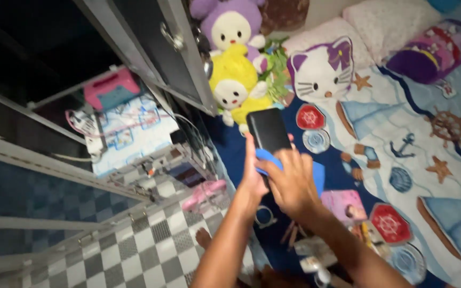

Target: The recorder is cleaning a hair dryer and other personal care items with a blue cloth.

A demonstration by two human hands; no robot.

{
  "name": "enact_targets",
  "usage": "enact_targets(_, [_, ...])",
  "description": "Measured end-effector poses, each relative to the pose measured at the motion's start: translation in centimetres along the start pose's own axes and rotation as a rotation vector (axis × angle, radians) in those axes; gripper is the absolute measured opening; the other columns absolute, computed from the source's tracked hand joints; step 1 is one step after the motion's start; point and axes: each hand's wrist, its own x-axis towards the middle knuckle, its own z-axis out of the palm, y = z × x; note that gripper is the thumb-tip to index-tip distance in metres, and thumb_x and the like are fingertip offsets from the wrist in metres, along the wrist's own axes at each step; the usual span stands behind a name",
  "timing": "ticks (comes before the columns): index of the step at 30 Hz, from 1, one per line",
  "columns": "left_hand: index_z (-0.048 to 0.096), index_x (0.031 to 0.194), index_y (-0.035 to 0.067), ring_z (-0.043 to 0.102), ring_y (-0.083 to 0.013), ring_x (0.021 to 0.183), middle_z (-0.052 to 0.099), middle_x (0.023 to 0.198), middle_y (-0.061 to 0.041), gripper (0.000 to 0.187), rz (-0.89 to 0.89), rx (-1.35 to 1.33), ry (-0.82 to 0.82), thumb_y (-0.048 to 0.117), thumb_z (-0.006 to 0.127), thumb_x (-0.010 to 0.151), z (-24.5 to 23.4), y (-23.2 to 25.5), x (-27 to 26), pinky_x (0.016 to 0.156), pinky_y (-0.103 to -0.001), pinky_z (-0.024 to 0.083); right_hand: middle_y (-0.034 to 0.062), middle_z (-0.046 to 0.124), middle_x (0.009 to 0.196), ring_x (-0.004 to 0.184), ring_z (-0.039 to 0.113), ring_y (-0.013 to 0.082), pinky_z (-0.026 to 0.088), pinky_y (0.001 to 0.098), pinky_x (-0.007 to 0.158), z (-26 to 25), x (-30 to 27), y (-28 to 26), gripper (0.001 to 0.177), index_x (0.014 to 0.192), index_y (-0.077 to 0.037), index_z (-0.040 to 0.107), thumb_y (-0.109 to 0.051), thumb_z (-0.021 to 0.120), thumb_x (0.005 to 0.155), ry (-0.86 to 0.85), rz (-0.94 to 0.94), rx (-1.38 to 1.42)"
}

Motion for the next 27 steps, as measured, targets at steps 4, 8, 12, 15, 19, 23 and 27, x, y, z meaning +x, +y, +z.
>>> enact_targets(4, [0.054, 0.146, -0.001, 0.068, -0.0304, 0.118, 0.065, 0.134, -0.019, 0.096, 0.107, 0.003, 0.116, 0.080, 0.027, 0.102, -0.4, -0.4, -0.4, 0.104, -0.047, 0.058, 0.0199, 0.062, 0.104, 0.102, 0.057, 0.0395, 0.039, 0.0528, 0.083, 2.7, -2.4, 4.7, 0.034, 0.115, -0.012, 0.072, -0.006, 0.062, 0.082, -0.124, 0.212, -0.131])
enact_targets(8, [0.056, 0.138, 0.008, 0.069, -0.0279, 0.104, 0.068, 0.125, -0.013, 0.088, 0.130, 0.074, 0.026, 0.080, 0.028, 0.095, 1.2, 0.7, 0.5, 0.085, -0.053, 0.058, 0.0144, 0.063, 0.120, 0.117, 0.057, 0.0358, 0.041, 0.0506, 0.099, 1.8, -2.1, 6.4, 0.033, 0.124, -0.010, 0.067, -0.005, 0.058, 0.092, 0.154, 0.381, -0.034])
enact_targets(12, [0.054, 0.140, 0.003, 0.068, -0.0277, 0.104, 0.067, 0.123, -0.016, 0.096, 0.134, 0.045, 0.011, 0.084, 0.028, 0.097, -0.7, -1.0, -0.1, 0.090, -0.045, 0.058, 0.0138, 0.064, 0.104, 0.103, 0.058, 0.0356, 0.040, 0.0499, 0.087, 0.7, -3.7, -0.7, 0.031, 0.112, -0.014, 0.071, -0.009, 0.063, 0.082, -0.077, 0.217, -0.068])
enact_targets(15, [0.054, 0.139, 0.001, 0.069, -0.0276, 0.105, 0.067, 0.121, -0.016, 0.097, 0.126, 0.028, 0.047, 0.084, 0.028, 0.096, -0.4, -0.2, 1.4, 0.093, -0.042, 0.059, 0.0153, 0.064, 0.105, 0.101, 0.057, 0.0366, 0.038, 0.0500, 0.085, 1.6, -1.3, 1.6, 0.033, 0.113, -0.010, 0.069, -0.009, 0.063, 0.081, -0.058, 0.155, -0.062])
enact_targets(19, [0.054, 0.142, 0.000, 0.067, -0.0270, 0.107, 0.068, 0.121, -0.015, 0.093, 0.144, -0.002, -0.093, 0.081, 0.028, 0.105, -0.3, 0.1, 0.6, 0.093, -0.041, 0.058, 0.0143, 0.063, 0.116, 0.111, 0.058, 0.0353, 0.038, 0.0491, 0.090, 0.4, -1.5, 5.9, 0.028, 0.121, -0.005, 0.063, -0.008, 0.060, 0.094, 0.073, 0.281, 0.005])
enact_targets(23, [0.055, 0.136, 0.008, 0.068, -0.0239, 0.101, 0.069, 0.118, -0.011, 0.086, 0.209, 0.078, 0.044, 0.078, 0.028, 0.094, 0.5, 0.3, 0.3, 0.084, -0.046, 0.059, 0.0142, 0.063, 0.109, 0.106, 0.058, 0.0349, 0.038, 0.0494, 0.087, 1.7, -3.1, 4.0, 0.031, 0.121, -0.006, 0.064, -0.009, 0.059, 0.091, -0.006, 0.211, -0.063])
enact_targets(27, [0.054, 0.143, 0.005, 0.069, -0.0253, 0.108, 0.068, 0.127, -0.014, 0.088, 0.202, 0.045, 0.080, 0.078, 0.028, 0.101, -0.1, 0.1, 0.5, 0.091, -0.040, 0.058, 0.0147, 0.064, 0.106, 0.104, 0.059, 0.0353, 0.038, 0.0497, 0.089, 2.5, -2.8, 6.5, 0.029, 0.118, -0.008, 0.065, -0.014, 0.060, 0.090, -0.102, 0.197, -0.050])
